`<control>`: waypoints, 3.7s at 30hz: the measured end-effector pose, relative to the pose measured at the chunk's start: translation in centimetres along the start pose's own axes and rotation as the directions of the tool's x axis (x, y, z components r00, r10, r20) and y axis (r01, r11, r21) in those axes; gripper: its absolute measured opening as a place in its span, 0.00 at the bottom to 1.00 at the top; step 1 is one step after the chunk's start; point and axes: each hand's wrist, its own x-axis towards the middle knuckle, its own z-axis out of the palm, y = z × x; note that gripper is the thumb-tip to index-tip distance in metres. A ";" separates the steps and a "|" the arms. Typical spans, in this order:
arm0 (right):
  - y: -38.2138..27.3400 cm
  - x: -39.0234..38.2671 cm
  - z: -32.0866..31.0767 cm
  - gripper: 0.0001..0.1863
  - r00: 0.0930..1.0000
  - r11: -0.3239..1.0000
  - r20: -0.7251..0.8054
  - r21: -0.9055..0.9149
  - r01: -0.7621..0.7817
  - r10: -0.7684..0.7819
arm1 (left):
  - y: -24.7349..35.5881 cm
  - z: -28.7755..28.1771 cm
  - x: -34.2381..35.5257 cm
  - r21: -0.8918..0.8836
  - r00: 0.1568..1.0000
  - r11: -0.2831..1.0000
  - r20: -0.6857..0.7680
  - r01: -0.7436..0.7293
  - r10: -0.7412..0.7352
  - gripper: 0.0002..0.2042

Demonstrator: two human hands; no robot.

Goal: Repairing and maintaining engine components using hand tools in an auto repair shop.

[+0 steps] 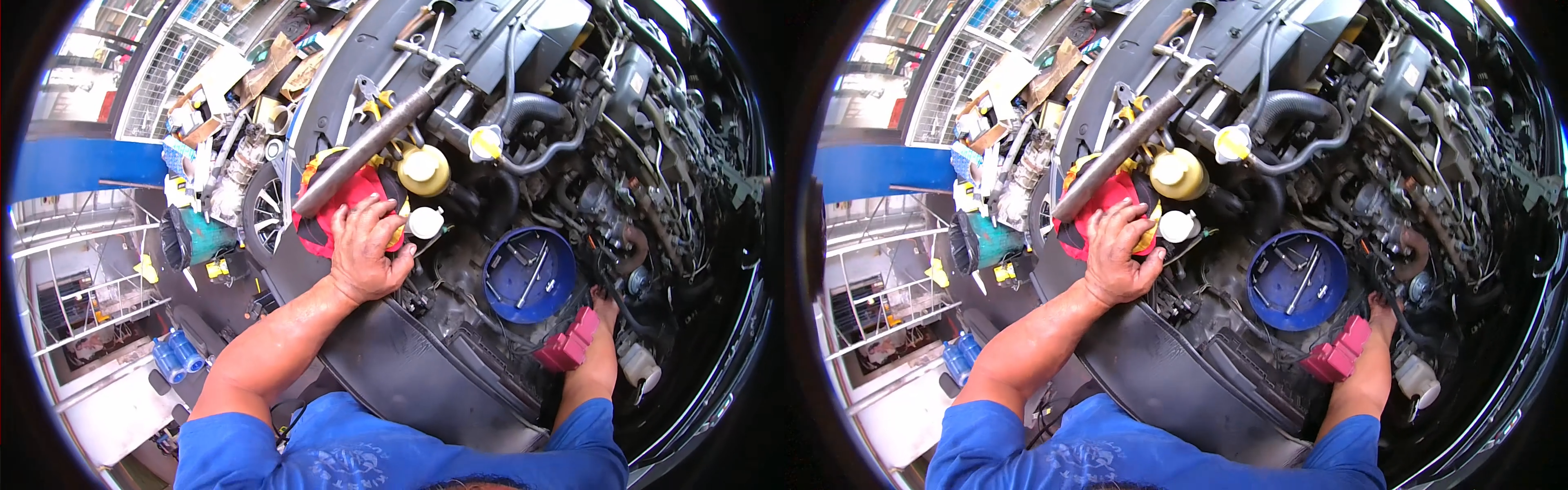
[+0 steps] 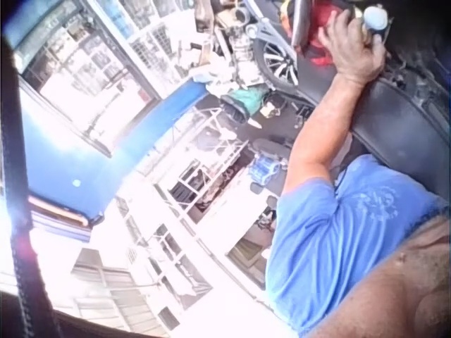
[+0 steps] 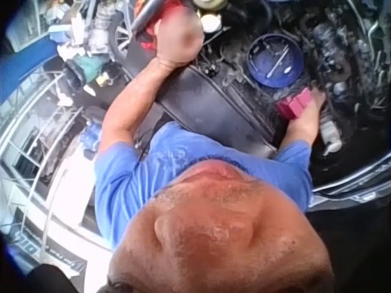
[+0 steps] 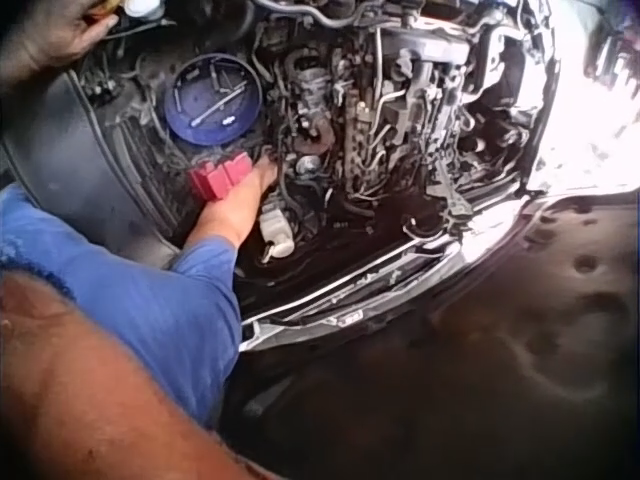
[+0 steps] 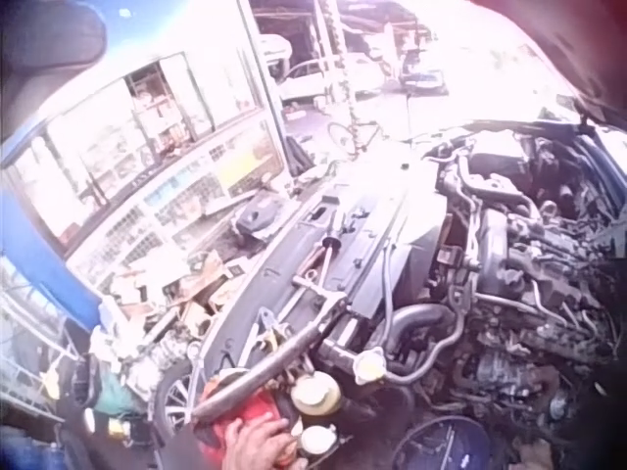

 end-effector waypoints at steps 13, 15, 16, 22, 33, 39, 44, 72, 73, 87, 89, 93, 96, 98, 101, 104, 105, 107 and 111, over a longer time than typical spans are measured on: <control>0.6 -1.1 2.5 0.13 0.970 0.999 -0.243 0.036 -0.013 0.022 | -11.0 -2.2 15.4 0.459 0.677 0.718 0.287 0.524 -0.678 0.20; 0.7 -1.6 3.4 0.12 0.954 1.000 -0.298 0.026 -0.016 0.023 | -11.0 -1.7 15.9 0.508 0.617 0.677 0.314 0.533 -0.722 0.21; 0.7 -1.9 3.7 0.11 0.956 0.999 -0.291 0.024 -0.023 0.029 | -11.0 -1.6 16.1 0.515 0.614 0.684 0.333 0.518 -0.716 0.22; -1.1 -5.1 4.9 0.10 0.981 0.756 -0.189 -0.648 -0.091 -0.043 | -12.4 -3.4 16.5 0.350 0.723 0.714 0.131 0.607 -0.678 0.21; -0.6 -12.9 6.6 0.30 0.864 0.056 -0.026 -0.998 0.003 -0.502 | 4.9 -1.7 11.0 -0.656 0.826 0.558 0.554 0.509 -0.101 0.10; -3.2 -20.9 13.0 0.27 0.988 -0.268 0.155 -0.953 0.144 -0.018 | 16.8 6.4 7.8 -0.565 0.679 0.680 0.722 0.468 0.132 0.13; -3.4 -30.2 16.8 0.18 0.754 -0.224 0.638 -0.767 0.602 -0.157 | 21.6 10.0 8.0 -0.453 0.623 0.885 0.663 -0.107 0.415 0.10; 0.2 -13.8 8.0 0.02 0.986 0.975 -0.162 -0.214 -0.066 0.031 | -6.0 -5.0 8.1 0.360 0.817 0.892 0.402 0.274 -0.413 0.30; 0.2 -13.5 7.9 0.01 0.976 0.981 -0.214 -0.181 -0.066 0.026 | -6.2 -5.3 8.2 0.166 0.753 0.888 0.479 0.428 -0.452 0.30; 0.6 -10.4 7.5 0.03 0.970 0.997 -0.243 -0.060 -0.046 0.030 | -4.1 -11.0 5.8 0.363 0.786 0.910 0.496 0.199 -0.369 0.28; 0.3 -10.6 7.9 0.04 0.986 0.997 -0.154 -0.034 -0.075 0.069 | -5.2 -11.2 5.4 -0.143 0.571 0.701 0.703 0.699 -0.425 0.29; 0.4 -10.0 8.4 0.05 0.984 0.998 -0.168 0.042 -0.053 0.059 | -6.5 -12.0 4.3 -0.264 0.470 0.492 0.805 0.830 -0.361 0.33; 0.4 -8.5 7.4 0.04 0.985 0.993 -0.154 0.108 -0.056 0.072 | -5.5 -12.2 3.6 -0.185 0.424 0.490 0.792 0.852 -0.439 0.33; 0.7 -7.5 6.5 0.03 0.984 0.985 -0.177 0.170 0.007 0.023 | -4.0 -12.5 3.1 -0.070 0.525 0.663 0.675 0.745 -0.519 0.32; 0.8 -6.3 5.7 0.05 0.978 0.976 -0.205 0.215 0.014 0.032 | -2.1 -13.7 2.4 0.436 0.805 0.870 0.417 0.230 -0.422 0.30; 0.6 -6.1 5.7 0.05 0.996 0.990 -0.083 0.142 0.000 0.012 | -1.5 -13.8 2.2 0.437 0.785 0.867 0.437 0.240 -0.439 0.29; 0.3 -6.2 5.9 0.06 0.995 0.993 -0.102 0.115 0.014 -0.002 | -1.6 -13.6 2.3 0.408 0.741 0.859 0.464 0.308 -0.486 0.29; 0.2 -6.6 6.2 0.07 0.996 0.988 -0.088 0.154 -0.002 0.015 | -2.1 -13.1 2.3 0.357 0.750 0.891 0.499 0.279 -0.434 0.28; 0.2 -7.2 6.8 0.09 0.984 0.996 -0.180 0.084 0.006 0.009 | -4.0 -12.5 1.6 -0.067 0.460 0.601 0.711 0.797 -0.531 0.26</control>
